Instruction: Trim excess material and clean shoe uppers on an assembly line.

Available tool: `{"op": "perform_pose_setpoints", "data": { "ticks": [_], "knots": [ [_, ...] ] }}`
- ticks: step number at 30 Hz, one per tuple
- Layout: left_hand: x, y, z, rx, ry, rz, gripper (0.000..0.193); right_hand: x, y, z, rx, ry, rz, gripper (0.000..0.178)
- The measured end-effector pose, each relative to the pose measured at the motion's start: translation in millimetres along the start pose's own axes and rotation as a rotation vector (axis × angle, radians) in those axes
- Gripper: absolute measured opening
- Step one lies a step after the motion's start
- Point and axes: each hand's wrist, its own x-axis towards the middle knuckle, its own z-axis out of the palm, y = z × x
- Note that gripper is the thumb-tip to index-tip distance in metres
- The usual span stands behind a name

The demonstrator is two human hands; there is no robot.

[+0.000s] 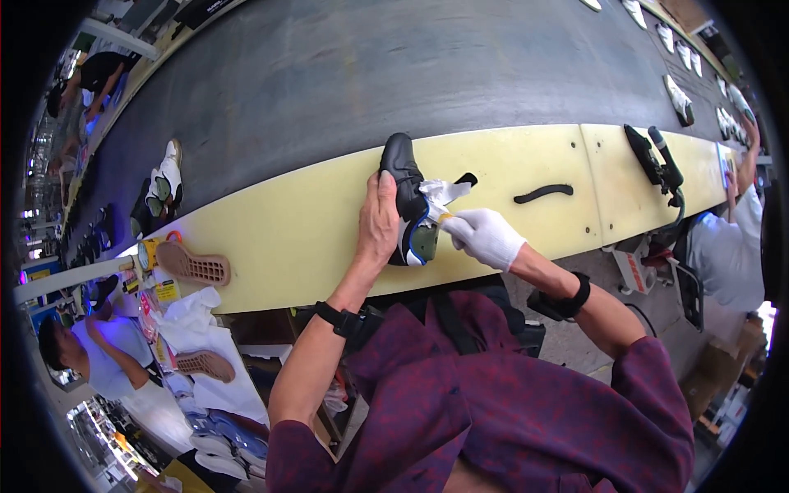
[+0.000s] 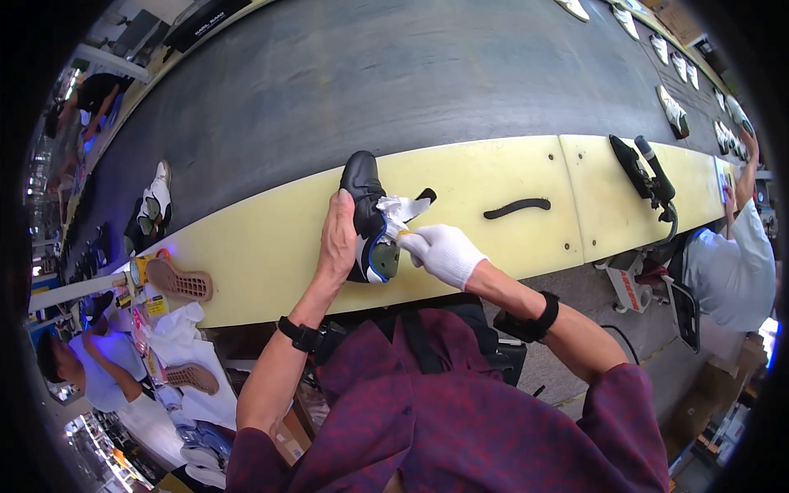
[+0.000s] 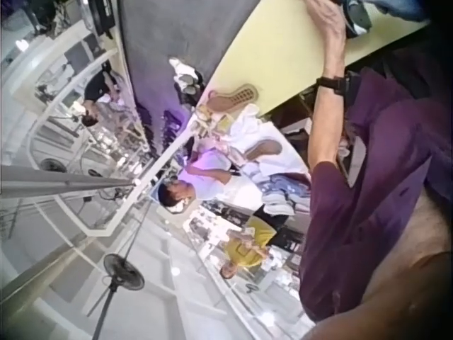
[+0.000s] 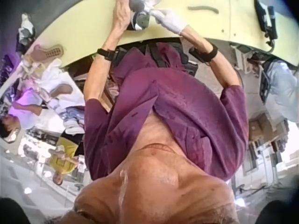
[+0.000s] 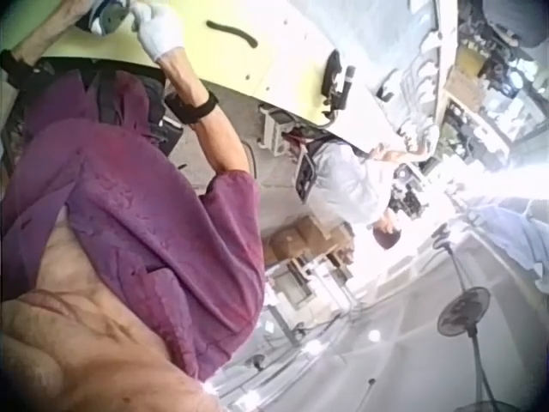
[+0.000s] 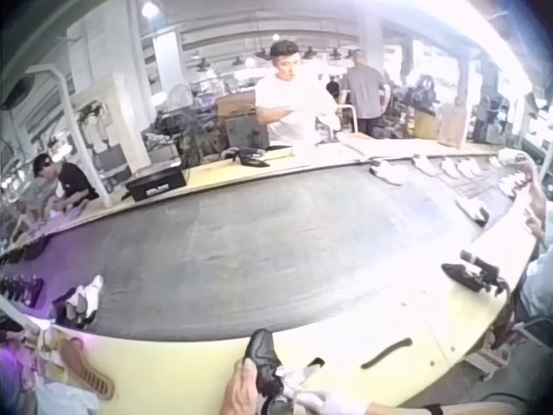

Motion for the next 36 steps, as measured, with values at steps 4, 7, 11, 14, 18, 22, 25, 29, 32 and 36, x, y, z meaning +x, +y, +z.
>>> {"op": "perform_pose_setpoints", "data": {
  "ticks": [4, 7, 11, 14, 18, 22, 25, 29, 32, 36],
  "knots": [
    [5.6, -11.4, -8.0, -0.061, 0.048, -0.005, 0.068, -19.5, 6.6, -5.6, -0.045, -0.001, 0.024, 0.057],
    [2.3, -10.4, -3.7, -0.108, -0.006, -0.017, 0.076, -13.0, 11.7, 2.0, -0.108, 0.071, -0.035, 0.054],
    [3.3, -6.5, -6.4, -0.228, -0.014, -0.058, 0.079, -14.6, 4.8, 2.0, -0.157, 0.090, -0.059, 0.051],
    [0.7, -3.0, -6.0, -0.251, -0.024, -0.028, 0.074, -4.6, 7.2, 2.1, -0.080, 0.096, -0.082, 0.049],
    [2.4, -9.7, -5.4, -0.253, -0.032, 0.001, 0.068, 11.3, -4.0, -6.5, -0.315, -0.005, -0.193, 0.045],
    [3.0, -8.6, -3.6, -0.105, 0.034, 0.037, 0.065, 20.3, -16.6, -16.3, -0.524, -0.034, -0.264, 0.041],
    [3.6, -14.6, -5.5, -0.151, 0.030, -0.047, 0.065, 30.4, -30.9, -24.7, -0.695, -0.060, -0.389, 0.037],
    [5.9, -16.6, -2.7, -0.091, 0.056, 0.035, 0.065, 42.5, -31.2, -22.8, -0.504, -0.227, -0.352, 0.039],
    [3.8, -19.2, -1.0, -0.144, 0.086, 0.046, 0.065, 31.5, -49.4, -13.5, -0.190, -0.241, -0.213, 0.045],
    [0.2, -14.3, 1.7, -0.107, 0.111, 0.010, 0.067, 17.8, -29.3, 8.6, -0.058, -0.146, 0.015, 0.051]
  ]
}}
